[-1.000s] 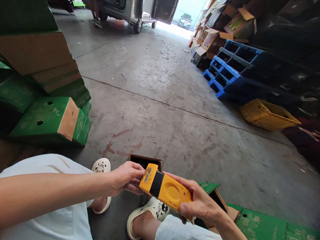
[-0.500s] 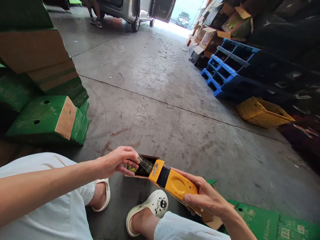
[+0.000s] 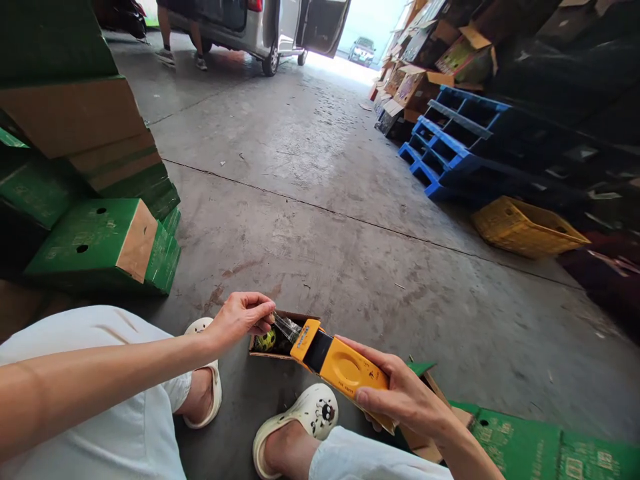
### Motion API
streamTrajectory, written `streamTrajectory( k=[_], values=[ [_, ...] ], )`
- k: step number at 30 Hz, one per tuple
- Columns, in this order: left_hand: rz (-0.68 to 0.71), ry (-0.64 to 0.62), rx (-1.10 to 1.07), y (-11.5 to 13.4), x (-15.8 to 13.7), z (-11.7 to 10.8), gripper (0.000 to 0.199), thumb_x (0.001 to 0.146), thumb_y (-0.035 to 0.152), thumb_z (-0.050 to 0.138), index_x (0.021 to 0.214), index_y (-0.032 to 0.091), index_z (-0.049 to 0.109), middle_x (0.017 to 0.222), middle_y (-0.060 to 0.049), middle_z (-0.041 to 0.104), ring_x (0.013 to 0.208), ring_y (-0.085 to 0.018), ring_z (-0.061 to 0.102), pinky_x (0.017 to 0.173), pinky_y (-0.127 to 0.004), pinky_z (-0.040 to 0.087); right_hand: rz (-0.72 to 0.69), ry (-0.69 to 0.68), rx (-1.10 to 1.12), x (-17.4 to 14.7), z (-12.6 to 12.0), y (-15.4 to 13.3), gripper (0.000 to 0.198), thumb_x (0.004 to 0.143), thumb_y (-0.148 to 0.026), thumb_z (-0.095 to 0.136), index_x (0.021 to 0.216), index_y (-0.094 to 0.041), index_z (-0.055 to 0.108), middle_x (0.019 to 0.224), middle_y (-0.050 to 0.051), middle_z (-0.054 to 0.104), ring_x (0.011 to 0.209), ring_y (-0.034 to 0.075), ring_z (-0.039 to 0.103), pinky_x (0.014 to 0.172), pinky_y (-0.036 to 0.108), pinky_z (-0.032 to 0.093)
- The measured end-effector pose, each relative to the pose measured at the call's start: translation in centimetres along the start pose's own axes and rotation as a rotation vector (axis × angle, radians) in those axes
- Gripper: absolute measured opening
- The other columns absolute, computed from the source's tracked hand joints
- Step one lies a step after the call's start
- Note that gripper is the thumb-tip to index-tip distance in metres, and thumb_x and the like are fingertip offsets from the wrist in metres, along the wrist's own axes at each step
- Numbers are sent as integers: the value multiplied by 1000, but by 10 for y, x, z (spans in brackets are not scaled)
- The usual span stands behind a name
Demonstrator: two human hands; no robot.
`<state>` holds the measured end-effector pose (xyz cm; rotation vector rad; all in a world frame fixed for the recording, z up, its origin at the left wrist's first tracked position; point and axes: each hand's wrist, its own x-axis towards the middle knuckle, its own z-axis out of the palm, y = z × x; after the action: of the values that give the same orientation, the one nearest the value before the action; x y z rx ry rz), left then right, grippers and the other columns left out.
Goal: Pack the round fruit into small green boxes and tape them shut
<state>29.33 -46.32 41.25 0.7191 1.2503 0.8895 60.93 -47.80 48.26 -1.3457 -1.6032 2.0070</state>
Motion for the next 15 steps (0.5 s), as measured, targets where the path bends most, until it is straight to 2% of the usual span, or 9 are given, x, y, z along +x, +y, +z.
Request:
streamTrajectory(
  k=[3,5,8,11,15],
  values=[
    [3,15,13,-3,1,0,56,75,67,82,93,14,74,81,-7,76,66,-16,71,67,-28,59,-13,6,-5,-1,0,1,90,79,-51,86,158,-20,53,110,6,73,78,16,62,60,22,50],
    [-10,11,31,-3,0,-1,62,77,69,80,108,15,75,84,-8,76,71,-18,72,68,-29,59,-10,23,-25,-2,-1,0,89,80,-52,85,158,-22,53,113,6,73,81,17,64,63,23,52],
    [-56,-11,57,-3,-1,-3,75,71,62,87,128,16,70,100,-10,77,90,-22,74,74,-32,60,5,43,-67,-5,-5,-2,88,80,-53,85,157,-22,55,114,6,74,82,19,65,66,25,55],
    [-109,-64,18,-7,1,-5,77,62,52,95,126,17,70,126,-14,72,115,-28,68,85,-37,61,9,53,-82,-6,-8,-3,89,79,-54,85,156,-21,56,115,7,75,83,20,66,69,27,56],
    [-170,-86,-23,-16,6,-7,75,58,38,97,125,18,68,133,-15,67,121,-28,66,95,-39,58,1,31,-81,-7,-9,-2,91,77,-56,86,156,-21,57,122,8,74,92,23,69,75,30,59]
  ],
)
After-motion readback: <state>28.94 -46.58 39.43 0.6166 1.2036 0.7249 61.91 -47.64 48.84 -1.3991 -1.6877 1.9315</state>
